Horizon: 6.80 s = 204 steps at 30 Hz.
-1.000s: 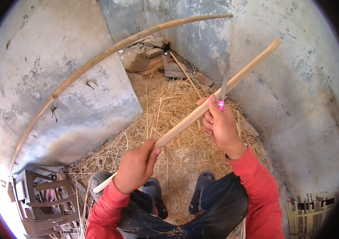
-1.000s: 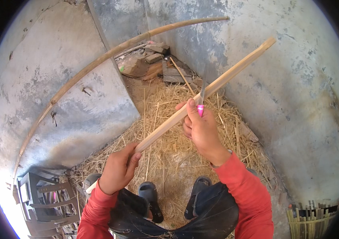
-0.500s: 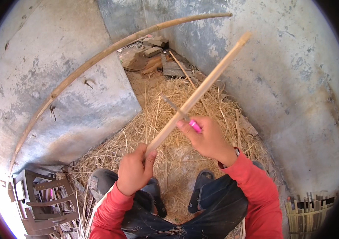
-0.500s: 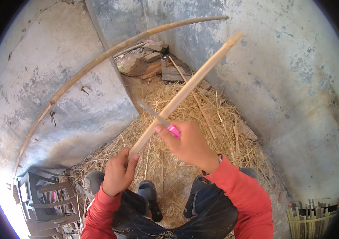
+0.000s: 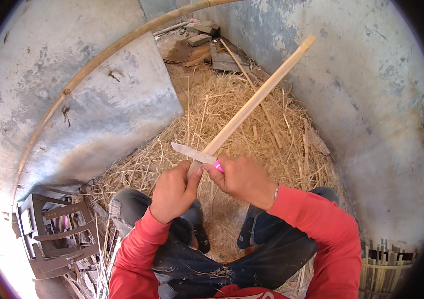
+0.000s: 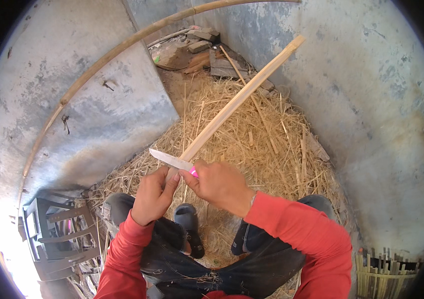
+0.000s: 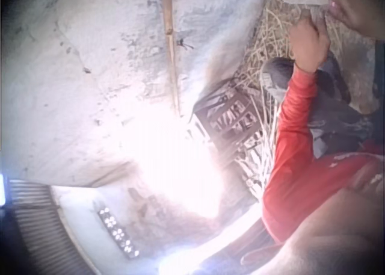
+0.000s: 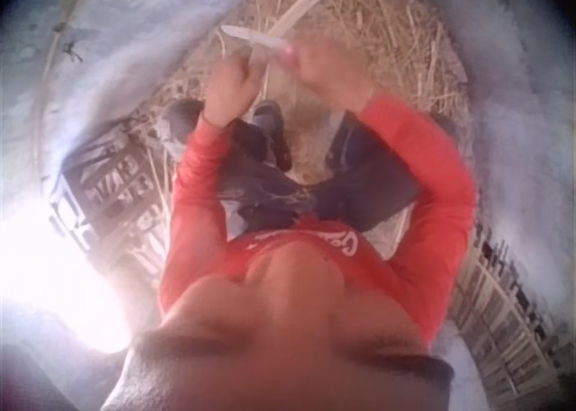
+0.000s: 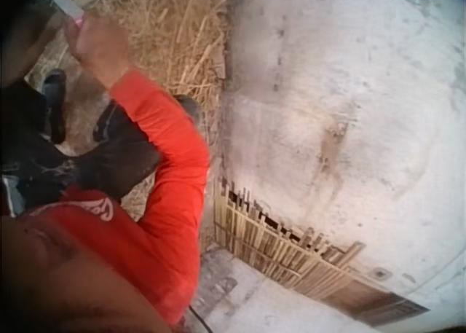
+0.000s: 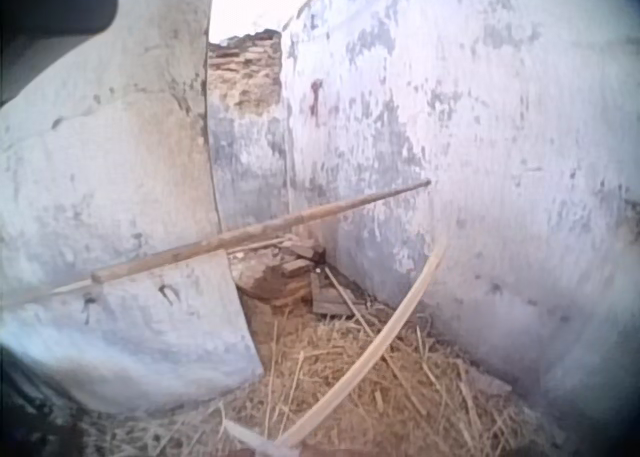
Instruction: The person is shaving a bamboo strip using a knife, removing thin layers along its length.
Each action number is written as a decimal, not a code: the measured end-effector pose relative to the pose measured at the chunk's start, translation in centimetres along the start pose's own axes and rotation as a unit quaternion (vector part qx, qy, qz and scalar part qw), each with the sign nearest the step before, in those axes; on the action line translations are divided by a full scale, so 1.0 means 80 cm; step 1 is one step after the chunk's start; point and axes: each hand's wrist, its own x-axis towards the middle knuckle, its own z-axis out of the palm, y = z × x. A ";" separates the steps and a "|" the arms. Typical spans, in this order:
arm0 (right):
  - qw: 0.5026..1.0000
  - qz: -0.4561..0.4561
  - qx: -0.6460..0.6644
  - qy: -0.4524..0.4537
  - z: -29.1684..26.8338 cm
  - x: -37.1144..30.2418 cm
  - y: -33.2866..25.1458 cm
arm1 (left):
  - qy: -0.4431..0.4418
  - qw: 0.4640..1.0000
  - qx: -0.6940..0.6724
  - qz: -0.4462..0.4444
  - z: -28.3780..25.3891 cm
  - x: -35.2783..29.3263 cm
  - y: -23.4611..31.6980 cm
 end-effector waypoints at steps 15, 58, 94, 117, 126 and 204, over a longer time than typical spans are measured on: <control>0.924 0.089 -0.021 0.370 -0.125 0.118 0.256 | 0.016 1.000 0.013 0.011 -0.029 -0.013 -0.011; 0.942 0.107 -0.020 0.318 -0.141 0.054 0.146 | -0.090 0.995 -0.038 0.022 -0.020 -0.009 -0.013; 0.846 0.199 0.458 0.186 -0.106 0.062 0.102 | -0.142 0.982 -0.122 0.020 -0.034 -0.004 -0.021; 0.656 0.186 0.415 0.602 -0.142 -0.148 0.076 | -0.170 0.976 -0.115 0.076 -0.022 -0.178 -0.002; 0.890 0.242 0.016 0.386 -0.068 -0.243 0.086 | -0.129 0.988 0.040 0.074 -0.019 -0.223 0.002; 0.968 0.116 0.008 0.221 -0.018 -0.201 0.066 | -0.031 0.999 0.008 0.005 0.063 -0.218 0.024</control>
